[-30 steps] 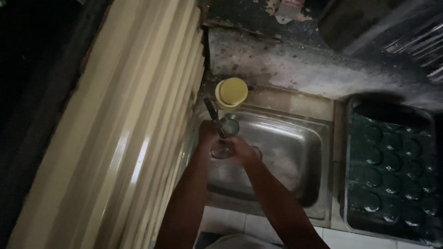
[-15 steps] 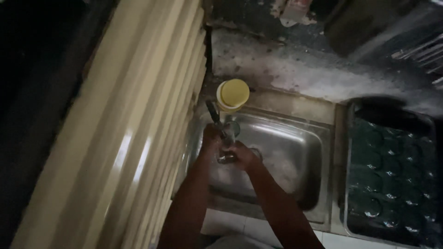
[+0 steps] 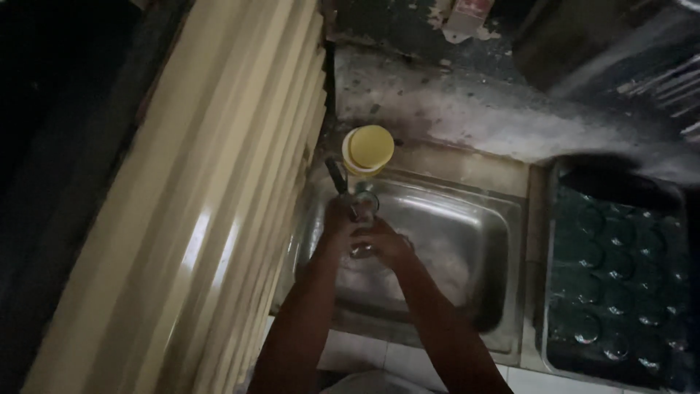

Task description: Cleaning drinking glasses in a sink using a sponge and placing them on a drying tray.

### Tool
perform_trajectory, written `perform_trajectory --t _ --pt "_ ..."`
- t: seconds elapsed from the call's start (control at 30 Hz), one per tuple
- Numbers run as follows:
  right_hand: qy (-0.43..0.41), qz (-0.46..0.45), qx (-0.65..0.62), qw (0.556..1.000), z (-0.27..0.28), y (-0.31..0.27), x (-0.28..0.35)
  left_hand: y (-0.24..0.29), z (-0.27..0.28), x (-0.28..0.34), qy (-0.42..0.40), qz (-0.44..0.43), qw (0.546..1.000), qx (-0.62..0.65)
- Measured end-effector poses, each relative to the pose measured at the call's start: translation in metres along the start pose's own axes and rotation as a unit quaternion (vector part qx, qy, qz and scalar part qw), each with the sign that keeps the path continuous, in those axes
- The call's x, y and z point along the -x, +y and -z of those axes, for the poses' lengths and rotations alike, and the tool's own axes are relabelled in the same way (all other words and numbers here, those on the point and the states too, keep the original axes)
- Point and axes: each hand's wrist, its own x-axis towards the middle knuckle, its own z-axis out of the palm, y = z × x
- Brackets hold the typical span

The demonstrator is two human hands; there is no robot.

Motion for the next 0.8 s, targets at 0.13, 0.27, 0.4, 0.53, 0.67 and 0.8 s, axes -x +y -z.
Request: perform_trajectory --t 0.13,0.27,0.4,0.53,0.67,0.8 --pt "-0.009 0.246 0.185 0.951 0.029 0.057 -0.049 -0.059 -0.045 -0.006 -0.029 0.007 0.993 0.114" --pt "-0.129 0.031 -0.204 0.970 0.045 0.061 -0.034 -0.067 -0.005 0.008 -0.099 0.039 0.936 0.335" --pt "0.018 0.269 0.336 0.903 0.012 0.045 -0.043 0.042 0.059 0.002 -0.072 0.046 0.991 0.098" --pt "-0.036 0.108 0.187 0.976 0.001 0.018 -0.012 0.048 0.070 -0.004 -0.036 0.051 0.994 -0.085" --pt "-0.114 0.019 -0.190 0.975 0.020 0.037 -0.023 0.025 0.062 0.006 -0.100 0.154 0.916 0.357" --pt "0.052 0.190 0.408 0.892 -0.015 0.019 -0.030 0.044 0.058 -0.005 -0.152 0.149 0.965 -0.155"
